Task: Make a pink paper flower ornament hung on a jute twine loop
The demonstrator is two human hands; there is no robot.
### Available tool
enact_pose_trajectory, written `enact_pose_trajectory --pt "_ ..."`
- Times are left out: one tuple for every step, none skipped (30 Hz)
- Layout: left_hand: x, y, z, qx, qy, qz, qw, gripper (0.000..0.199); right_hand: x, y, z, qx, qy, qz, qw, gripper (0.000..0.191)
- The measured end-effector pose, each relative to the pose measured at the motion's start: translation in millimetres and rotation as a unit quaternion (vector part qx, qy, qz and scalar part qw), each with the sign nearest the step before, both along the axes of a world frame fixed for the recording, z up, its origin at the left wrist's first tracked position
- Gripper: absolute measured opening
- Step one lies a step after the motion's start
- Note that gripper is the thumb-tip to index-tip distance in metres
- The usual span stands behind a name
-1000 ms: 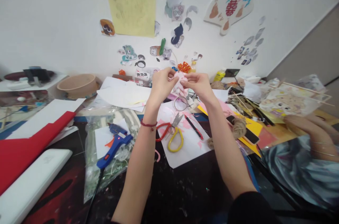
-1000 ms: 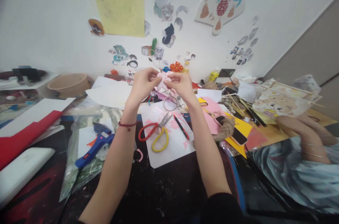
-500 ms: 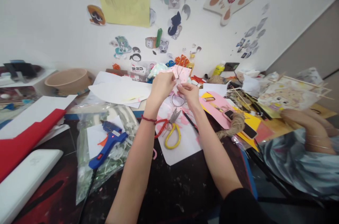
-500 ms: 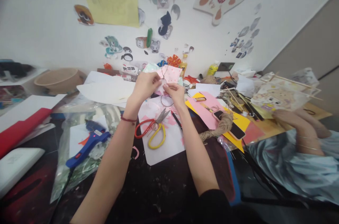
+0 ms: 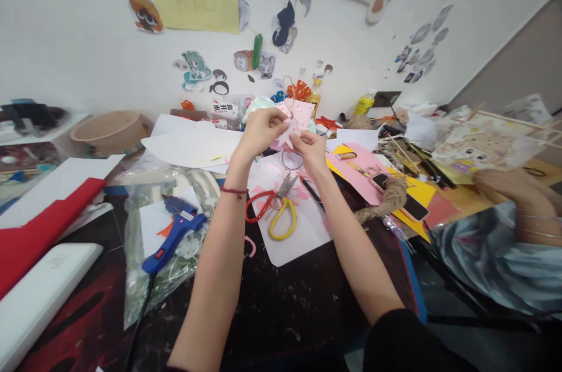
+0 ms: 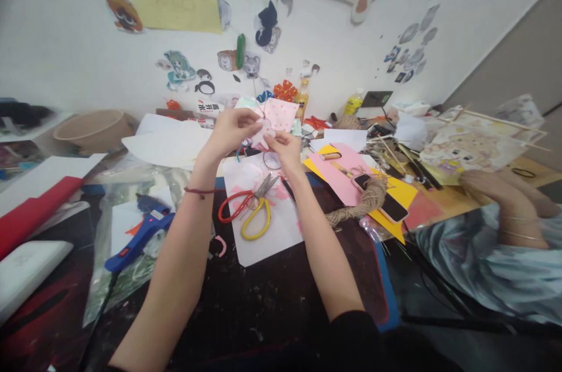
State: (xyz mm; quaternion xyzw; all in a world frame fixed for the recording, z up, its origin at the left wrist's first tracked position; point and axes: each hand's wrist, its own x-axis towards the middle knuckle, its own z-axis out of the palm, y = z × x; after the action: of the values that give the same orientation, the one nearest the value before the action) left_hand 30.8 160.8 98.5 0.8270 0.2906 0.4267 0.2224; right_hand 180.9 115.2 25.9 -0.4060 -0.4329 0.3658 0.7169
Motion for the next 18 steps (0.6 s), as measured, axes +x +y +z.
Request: enact_pose_trajectory --pt "-0.6 -0.9 1.0 -0.001 -0.004 -0.002 1.0 0.011 -0.8 0.2 -0.5 0.001 0.001 0.009 1.0 0.049" --pt "-1.5 -1.8 2.1 0.0 -0.007 -0.002 1.0 0.01 -1.7 0.3 -1.1 0.002 0.001 0.018 1.0 0.049" --pt "-2.6 -2.9 3.4 0.002 -0.01 0.0 1.0 0.01 -2.8 0.3 -1.8 0.003 0.0 0.028 1.0 0.049" --pt "-3.9 -4.0 4.9 0.004 -0.014 0.002 1.0 0.01 -4.0 0.1 -2.5 0.005 -0.001 0.036 0.999 0.049" --pt "-5.3 -5.2 6.4 0.006 -0.015 0.002 1.0 0.011 -5.4 -0.2 -3.4 0.008 -0.003 0.043 0.999 0.049" --pt "-6.7 -6.4 7.8 0.007 -0.013 0.0 1.0 0.011 -6.8 -0.6 -4.2 0.012 -0.005 0.048 0.999 0.048" --pt "-7.8 -7.5 9.2 0.01 -0.006 -0.004 1.0 0.012 -8.4 -0.9 -4.9 0.016 -0.006 0.05 0.999 0.047" --pt "-8.7 -8.5 10.4 0.015 0.006 -0.008 1.0 0.012 -9.8 -1.1 -5.5 0.021 -0.008 0.05 0.999 0.046" --pt "-9.2 -9.3 11.4 0.017 0.018 -0.012 1.0 0.012 -11.0 -1.0 -5.7 0.024 -0.011 0.048 0.998 0.045" --pt "-9.4 -9.9 12.2 0.017 0.028 -0.012 0.999 0.012 -11.6 -0.8 -5.3 0.026 -0.016 0.047 0.998 0.045" --pt "-9.4 -10.4 13.0 0.015 0.031 -0.008 0.999 0.012 -11.4 -0.6 -3.9 0.027 -0.024 0.047 0.998 0.045" --pt "-9.4 -10.7 13.9 0.012 0.024 -0.003 1.0 0.011 -10.0 -1.0 -1.3 0.027 -0.035 0.048 0.998 0.045" --pt "-9.5 -10.9 15.1 0.009 0.007 0.003 1.0 0.011 -7.1 -2.5 2.9 0.027 -0.047 0.049 0.997 0.046" --pt "-10.1 -11.3 16.8 0.01 -0.015 0.013 1.0 0.011 -2.3 -6.0 8.7 0.026 -0.06 0.052 0.997 0.047" --pt "-11.3 -11.9 19.0 0.015 -0.039 0.022 0.999 0.011 4.2 -12.3 16.4 0.025 -0.078 0.051 0.995 0.048" --pt "-13.2 -12.8 21.7 0.023 -0.06 0.032 0.997 0.012 12.4 -22.2 25.5 0.023 -0.093 0.043 0.994 0.051" --pt "-15.7 -14.1 24.9 0.03 -0.075 0.042 0.996 0.012 21.9 -36.1 35.7 0.018 -0.119 0.039 0.992 0.053" --pt "-18.8 -16.0 28.2 0.032 -0.083 0.049 0.995 0.013 32.2 -53.9 46.4 0.013 -0.196 0.013 0.981 0.05"
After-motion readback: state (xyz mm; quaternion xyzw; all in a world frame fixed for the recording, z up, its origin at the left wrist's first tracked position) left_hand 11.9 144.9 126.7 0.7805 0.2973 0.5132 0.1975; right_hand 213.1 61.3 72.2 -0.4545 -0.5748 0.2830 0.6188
